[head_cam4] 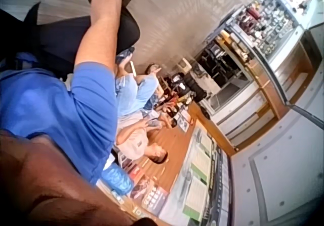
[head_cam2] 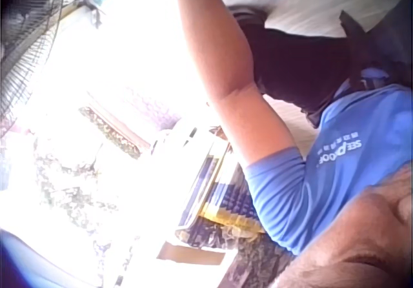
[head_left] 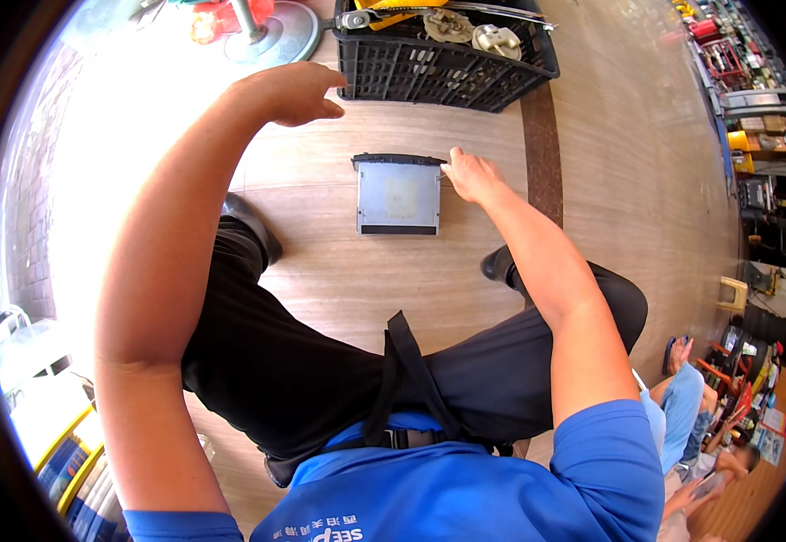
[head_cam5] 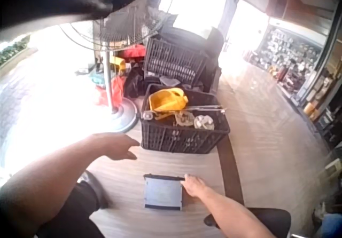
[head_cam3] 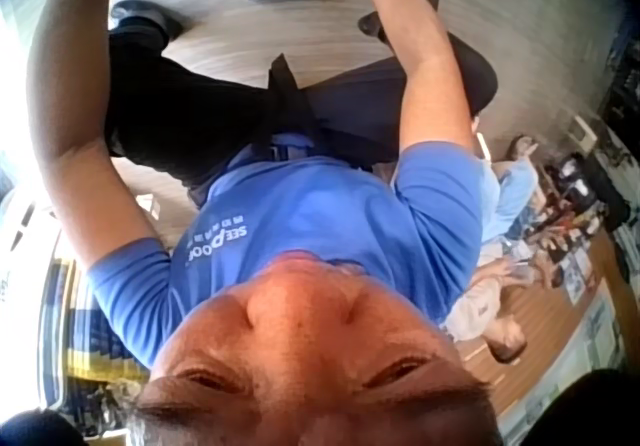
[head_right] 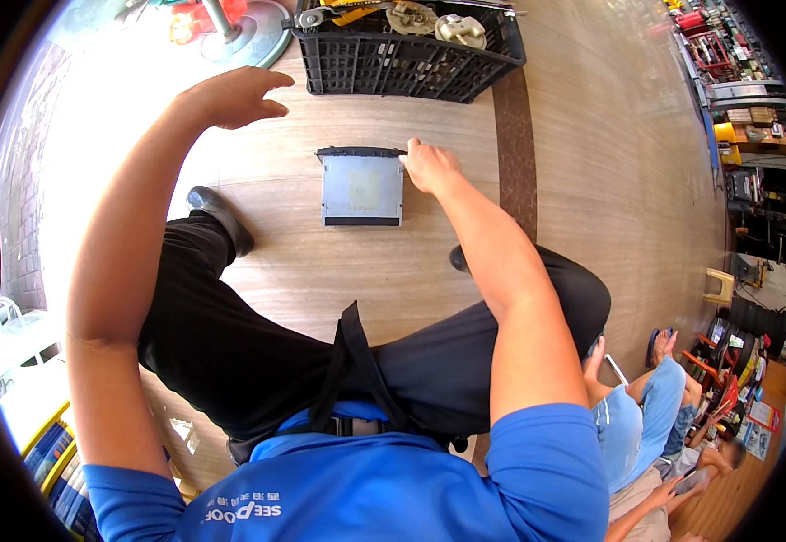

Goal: The person dismantles a metallic electronic component by hand while seated on the floor, using a screwdriver to remove several screws from the top and sides of the metal housing.

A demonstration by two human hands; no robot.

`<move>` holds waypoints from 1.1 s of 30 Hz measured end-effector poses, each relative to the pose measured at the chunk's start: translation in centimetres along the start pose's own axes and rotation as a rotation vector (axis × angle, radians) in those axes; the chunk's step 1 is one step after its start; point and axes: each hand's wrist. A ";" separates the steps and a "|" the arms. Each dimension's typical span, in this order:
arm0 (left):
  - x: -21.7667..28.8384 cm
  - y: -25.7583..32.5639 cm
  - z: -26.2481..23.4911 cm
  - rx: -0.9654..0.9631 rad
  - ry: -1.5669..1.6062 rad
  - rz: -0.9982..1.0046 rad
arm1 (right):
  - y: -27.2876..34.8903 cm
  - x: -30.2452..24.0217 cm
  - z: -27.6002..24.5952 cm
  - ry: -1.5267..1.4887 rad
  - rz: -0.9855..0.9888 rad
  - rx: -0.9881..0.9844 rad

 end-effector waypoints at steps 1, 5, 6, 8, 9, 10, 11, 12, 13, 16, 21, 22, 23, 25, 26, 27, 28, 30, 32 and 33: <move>0.0 -0.1 -0.1 -0.002 0.004 0.007 | 0.2 -0.1 -0.4 0.043 0.055 -0.005; 0.5 -0.2 -0.8 -0.028 0.055 0.019 | -0.4 1.8 0.6 0.074 0.004 0.006; 0.6 -0.2 -0.8 -0.030 0.056 0.021 | -0.7 2.3 0.8 0.064 -0.060 0.017; 0.5 -0.1 -0.7 -0.020 0.071 0.005 | -1.0 2.9 1.2 0.055 -0.125 0.029; 0.5 -0.1 -0.6 -0.020 0.071 0.006 | -1.1 3.2 1.5 -0.018 -0.169 0.051; 0.4 -0.2 -0.5 -0.021 0.067 0.011 | -1.2 3.3 1.6 -0.091 -0.214 0.074; 0.3 -0.3 -0.5 -0.022 0.064 0.017 | -1.3 3.5 1.7 -0.091 -0.214 0.076; 0.4 -0.4 -0.5 -0.020 0.062 0.018 | -1.3 3.7 1.8 -0.108 -0.210 0.068; 0.5 -0.5 -0.6 -0.028 0.059 0.017 | -1.2 3.8 1.9 -0.127 -0.207 0.059; 0.2 -0.2 -0.4 -0.037 0.059 0.015 | -0.1 0.7 0.5 -0.083 0.025 -0.017; 0.1 -0.3 -0.2 -0.018 0.077 0.022 | -0.1 0.8 0.4 -0.040 0.064 0.002; 0.3 -0.3 -0.3 -0.030 0.066 0.016 | -0.3 1.2 0.5 -0.002 0.026 -0.019; 0.5 -0.3 -0.5 -0.042 0.054 0.010 | -0.6 1.8 0.8 0.000 0.027 -0.018; 0.8 -0.3 -0.9 -0.046 0.055 0.008 | -1.1 3.0 1.6 0.044 -0.148 0.001; 1.0 -0.4 -1.1 -0.052 0.054 0.005 | -1.3 3.7 1.9 0.044 -0.146 0.003; 1.0 -0.5 -1.3 -0.049 0.053 0.008 | -1.3 4.5 2.1 0.043 -0.213 0.048; 0.9 -0.5 -1.0 -0.039 0.047 0.014 | -1.3 4.4 2.1 0.040 -0.286 0.088; 0.7 -0.5 -0.8 -0.029 0.042 0.019 | -1.3 4.3 2.1 -0.015 -0.240 0.073; 0.5 -0.4 -0.6 -0.022 0.044 0.013 | -0.6 3.1 1.4 -0.071 -0.196 0.056; 0.5 -0.2 -0.5 -0.024 0.044 0.009 | -0.3 2.4 1.2 -0.091 -0.103 0.037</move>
Point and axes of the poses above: each hand's wrist, its own y-axis away from the middle knuckle, its own z-axis out of the palm, x = y × z, and after that the axes turned 15 degrees about -y, right-handed
